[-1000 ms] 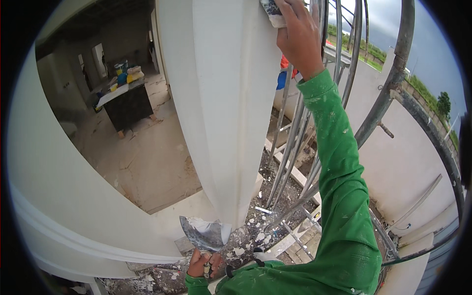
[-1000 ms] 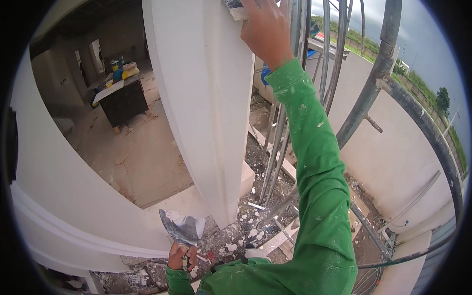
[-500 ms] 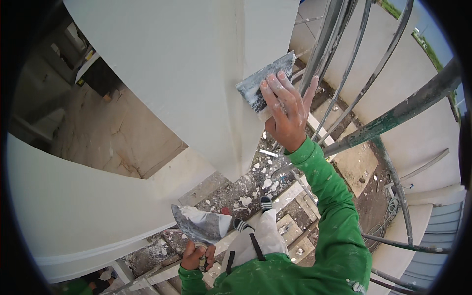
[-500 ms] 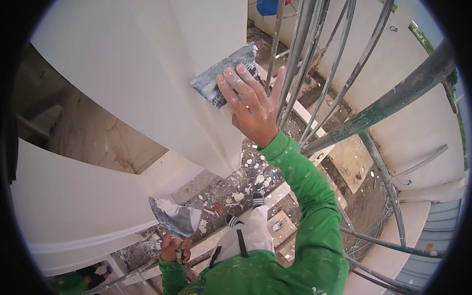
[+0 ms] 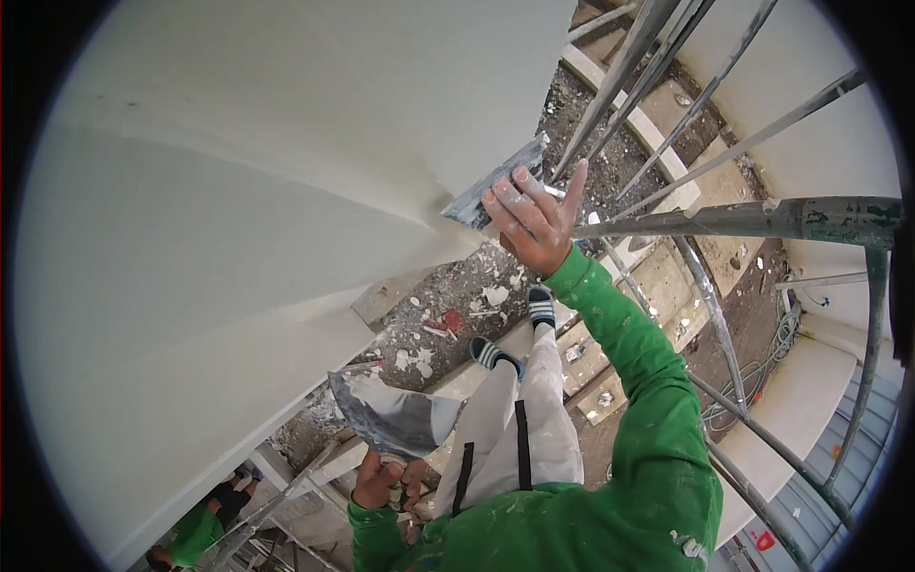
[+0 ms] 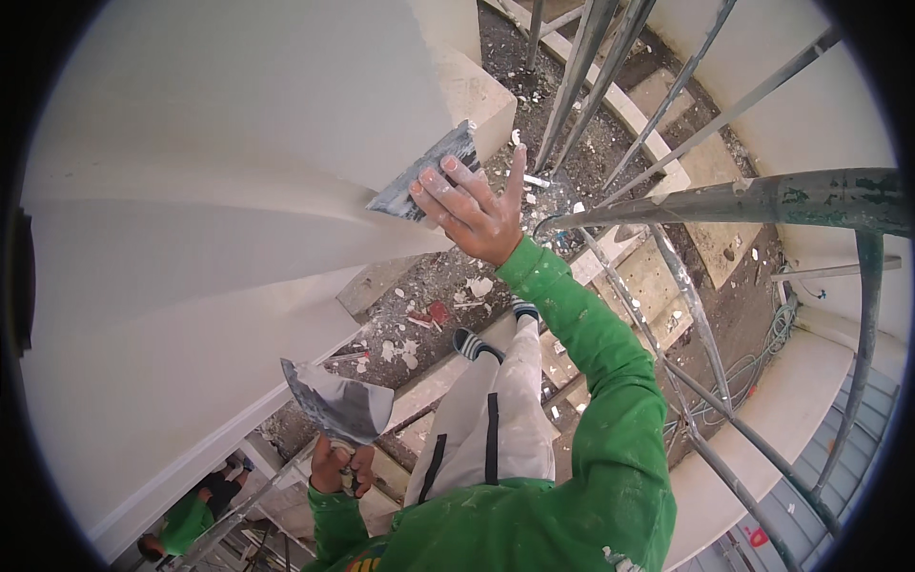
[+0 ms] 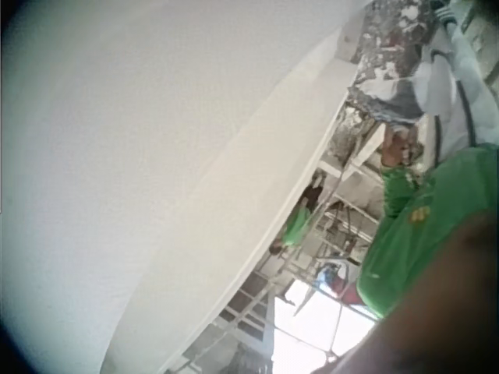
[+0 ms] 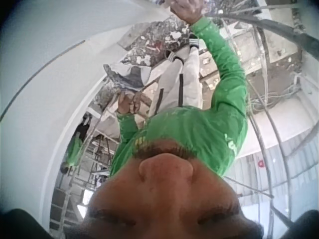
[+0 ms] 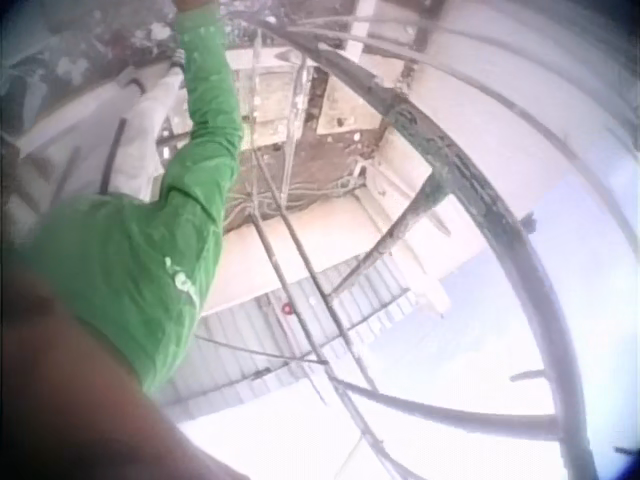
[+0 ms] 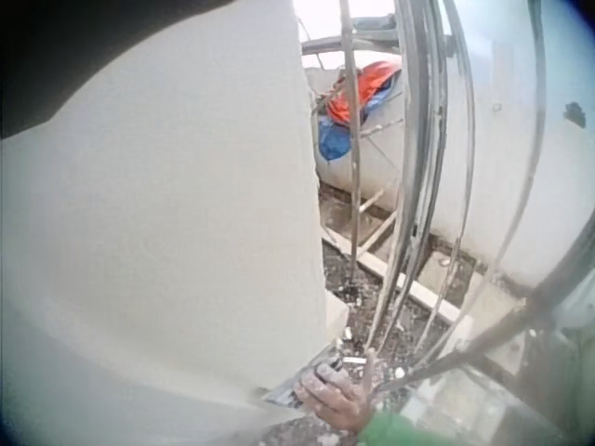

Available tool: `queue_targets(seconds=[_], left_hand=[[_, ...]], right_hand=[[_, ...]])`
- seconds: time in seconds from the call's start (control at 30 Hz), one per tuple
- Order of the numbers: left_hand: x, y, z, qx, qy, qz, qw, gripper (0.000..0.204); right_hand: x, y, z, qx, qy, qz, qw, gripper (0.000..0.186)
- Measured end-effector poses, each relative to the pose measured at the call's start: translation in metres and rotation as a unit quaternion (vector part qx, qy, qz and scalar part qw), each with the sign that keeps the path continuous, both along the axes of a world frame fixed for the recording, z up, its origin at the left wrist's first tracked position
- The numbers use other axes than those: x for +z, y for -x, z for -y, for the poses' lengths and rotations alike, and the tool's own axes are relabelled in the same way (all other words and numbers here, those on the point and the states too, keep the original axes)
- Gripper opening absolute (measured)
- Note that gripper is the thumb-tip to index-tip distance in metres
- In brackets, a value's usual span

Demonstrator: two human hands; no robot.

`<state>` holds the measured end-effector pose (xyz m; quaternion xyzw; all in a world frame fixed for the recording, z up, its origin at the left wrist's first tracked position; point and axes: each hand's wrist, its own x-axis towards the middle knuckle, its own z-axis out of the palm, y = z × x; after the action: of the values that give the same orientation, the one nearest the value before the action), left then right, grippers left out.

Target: The person applies plaster to a white wall using a trowel and a hawk. They repeatedly scoop plaster from the hawk and smooth it onto the wall surface while standing on scaffolding.

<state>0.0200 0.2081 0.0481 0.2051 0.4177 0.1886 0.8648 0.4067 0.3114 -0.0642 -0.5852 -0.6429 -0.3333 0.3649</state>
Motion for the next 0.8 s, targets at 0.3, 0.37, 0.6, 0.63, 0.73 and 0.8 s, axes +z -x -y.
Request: queue_targets(seconds=[0.3,0.37,0.6,0.63,0.73,0.8], left_hand=[[-0.048,-0.015,-0.007,-0.016,0.022,-0.041,0.999,0.056],[-0.057,-0.015,-0.006,-0.018,0.015,-0.044,0.999,0.053],[-0.063,-0.02,0.001,-0.099,-0.035,-0.005,0.994,0.048],[-0.057,-0.025,0.003,-0.105,-0.037,0.009,0.994,0.047],[-0.033,-0.03,0.019,-0.127,-0.039,0.057,0.989,0.048],[-0.008,-0.036,0.028,-0.152,-0.047,0.099,0.982,0.049]], right_hand=[[-0.174,-0.003,0.016,-0.003,0.143,-0.04,0.989,0.031],[-0.206,-0.003,0.02,-0.002,0.177,-0.042,0.983,0.033],[-0.255,-0.016,0.059,-0.01,0.28,-0.121,0.952,0.053],[-0.242,-0.017,0.069,-0.014,0.301,-0.13,0.944,0.056],[-0.165,-0.013,0.126,0.024,0.318,-0.247,0.915,0.063],[-0.092,0.001,0.16,0.083,0.27,-0.326,0.902,0.065]])
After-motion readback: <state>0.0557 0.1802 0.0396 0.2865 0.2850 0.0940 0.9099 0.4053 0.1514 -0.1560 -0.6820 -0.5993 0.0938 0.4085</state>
